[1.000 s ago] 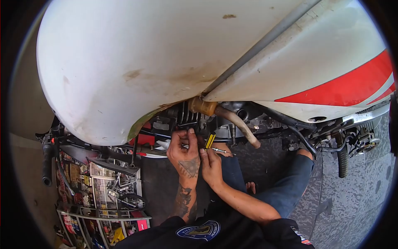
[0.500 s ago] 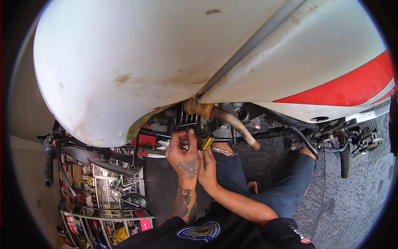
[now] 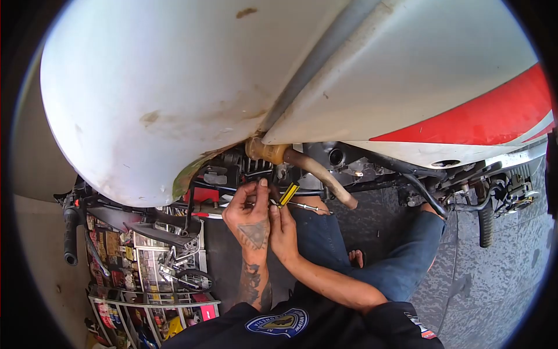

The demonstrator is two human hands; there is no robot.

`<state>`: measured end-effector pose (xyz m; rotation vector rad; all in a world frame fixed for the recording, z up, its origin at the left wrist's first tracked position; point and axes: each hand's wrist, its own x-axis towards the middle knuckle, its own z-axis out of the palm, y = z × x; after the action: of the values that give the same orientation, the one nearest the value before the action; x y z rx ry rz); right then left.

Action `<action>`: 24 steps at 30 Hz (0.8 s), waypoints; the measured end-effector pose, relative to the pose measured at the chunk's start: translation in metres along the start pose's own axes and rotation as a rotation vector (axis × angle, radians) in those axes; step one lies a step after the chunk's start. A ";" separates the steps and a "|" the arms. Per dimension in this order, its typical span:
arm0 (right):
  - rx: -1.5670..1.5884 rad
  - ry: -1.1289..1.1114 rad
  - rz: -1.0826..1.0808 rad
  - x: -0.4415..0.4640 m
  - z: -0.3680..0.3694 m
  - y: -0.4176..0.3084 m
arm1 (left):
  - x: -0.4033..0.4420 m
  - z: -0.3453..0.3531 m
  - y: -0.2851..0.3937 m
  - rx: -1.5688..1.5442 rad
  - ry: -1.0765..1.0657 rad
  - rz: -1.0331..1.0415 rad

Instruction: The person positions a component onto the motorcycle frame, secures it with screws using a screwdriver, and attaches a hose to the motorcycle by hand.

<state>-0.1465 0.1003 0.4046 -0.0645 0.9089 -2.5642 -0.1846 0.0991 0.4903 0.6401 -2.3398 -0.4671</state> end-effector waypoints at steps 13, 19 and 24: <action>-0.050 0.021 -0.092 -0.004 0.006 -0.003 | 0.001 -0.005 -0.001 -0.011 -0.102 -0.086; -0.012 0.001 -0.091 -0.002 0.003 -0.003 | 0.003 -0.006 -0.004 -0.380 -0.207 -0.286; 0.003 -0.012 -0.035 -0.002 -0.003 -0.005 | 0.004 -0.005 -0.002 -0.533 -0.203 -0.383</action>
<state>-0.1467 0.1064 0.4050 -0.0954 0.9069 -2.5949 -0.1834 0.0947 0.4949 0.8008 -2.1284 -1.3267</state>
